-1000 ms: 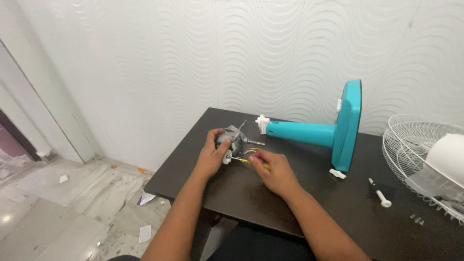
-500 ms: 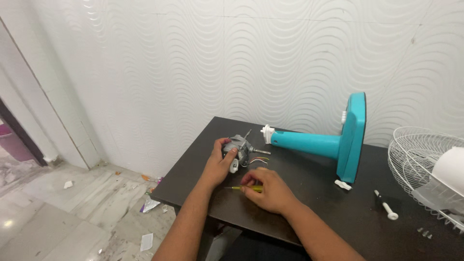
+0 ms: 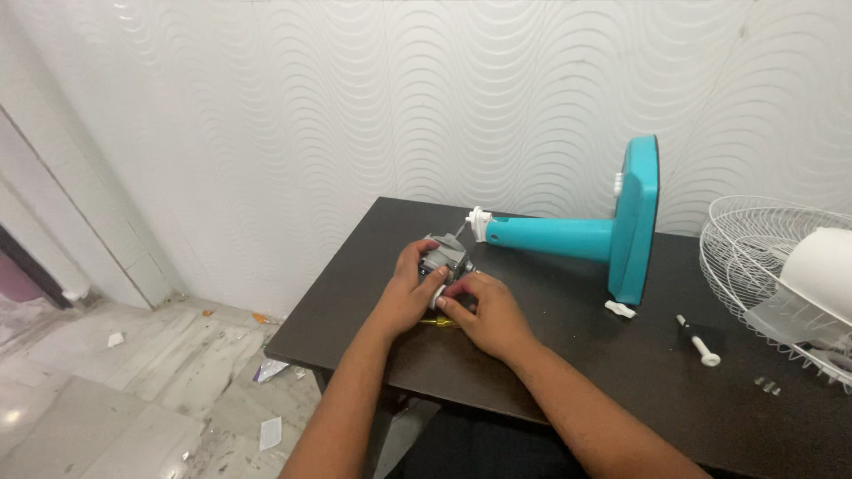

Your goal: The person disassembles an electric fan by removing the rear grille, motor housing, and internal components using a screwdriver. They place the removed parts on the table and continue to work on the motor assembly.

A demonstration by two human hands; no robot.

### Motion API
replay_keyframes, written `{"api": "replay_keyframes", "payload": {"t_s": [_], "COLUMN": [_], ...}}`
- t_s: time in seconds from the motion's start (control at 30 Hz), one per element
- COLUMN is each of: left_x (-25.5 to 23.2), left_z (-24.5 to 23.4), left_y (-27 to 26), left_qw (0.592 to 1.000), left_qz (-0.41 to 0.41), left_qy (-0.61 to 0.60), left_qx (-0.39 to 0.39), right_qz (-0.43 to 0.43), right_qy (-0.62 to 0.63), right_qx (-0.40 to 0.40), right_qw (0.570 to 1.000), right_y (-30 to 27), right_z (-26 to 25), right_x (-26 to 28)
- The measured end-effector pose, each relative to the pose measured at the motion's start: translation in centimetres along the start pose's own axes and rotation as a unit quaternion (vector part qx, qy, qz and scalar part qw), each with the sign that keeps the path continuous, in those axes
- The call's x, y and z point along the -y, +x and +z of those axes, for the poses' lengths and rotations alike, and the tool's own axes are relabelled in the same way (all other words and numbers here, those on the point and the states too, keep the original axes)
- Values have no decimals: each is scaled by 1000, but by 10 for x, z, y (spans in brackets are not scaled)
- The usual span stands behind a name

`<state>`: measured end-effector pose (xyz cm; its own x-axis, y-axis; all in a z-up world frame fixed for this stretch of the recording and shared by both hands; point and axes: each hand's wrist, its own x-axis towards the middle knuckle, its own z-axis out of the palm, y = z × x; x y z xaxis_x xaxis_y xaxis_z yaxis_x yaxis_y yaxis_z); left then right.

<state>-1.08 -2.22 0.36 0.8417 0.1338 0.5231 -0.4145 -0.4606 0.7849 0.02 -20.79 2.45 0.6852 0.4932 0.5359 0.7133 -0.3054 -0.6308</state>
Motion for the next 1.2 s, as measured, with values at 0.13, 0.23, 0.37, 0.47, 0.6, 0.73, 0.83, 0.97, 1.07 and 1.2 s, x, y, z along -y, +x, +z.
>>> {"api": "replay_keyframes", "payload": {"t_s": [0.13,0.23,0.37,0.47,0.6,0.73,0.83,0.97,1.07,1.2], "left_x": [-1,0,-1,0,-3,-6,-6,-4,-3,-3], "left_z": [1,2,1,0,1,1,-1,-1,1,0], "left_y": [1,0,1,0,-1,0,-1,-2,1,1], "left_qw": [1000,999,999,998,999,1000,1000,999,1000,999], "left_qz": [22,38,38,36,26,13,-11,-28,-27,-22], "left_qy": [16,21,38,43,39,28,17,15,8,17], "left_qx": [-12,-17,1,3,4,6,13,7,8,28], "right_qz": [-32,42,25,21,42,2,15,64,34,79], "right_qy": [8,18,1,13,26,44,1,20,41,31], "right_qx": [-13,-3,-6,-8,6,-4,-6,16,0,11], "right_qw": [999,999,1000,1000,999,999,1000,998,999,996], "right_y": [2,1,3,3,3,3,2,3,2,1], "right_z": [1,4,4,7,8,7,4,3,1,1], "right_x": [-5,-6,-9,-12,-16,-15,-8,0,2,-3]}}
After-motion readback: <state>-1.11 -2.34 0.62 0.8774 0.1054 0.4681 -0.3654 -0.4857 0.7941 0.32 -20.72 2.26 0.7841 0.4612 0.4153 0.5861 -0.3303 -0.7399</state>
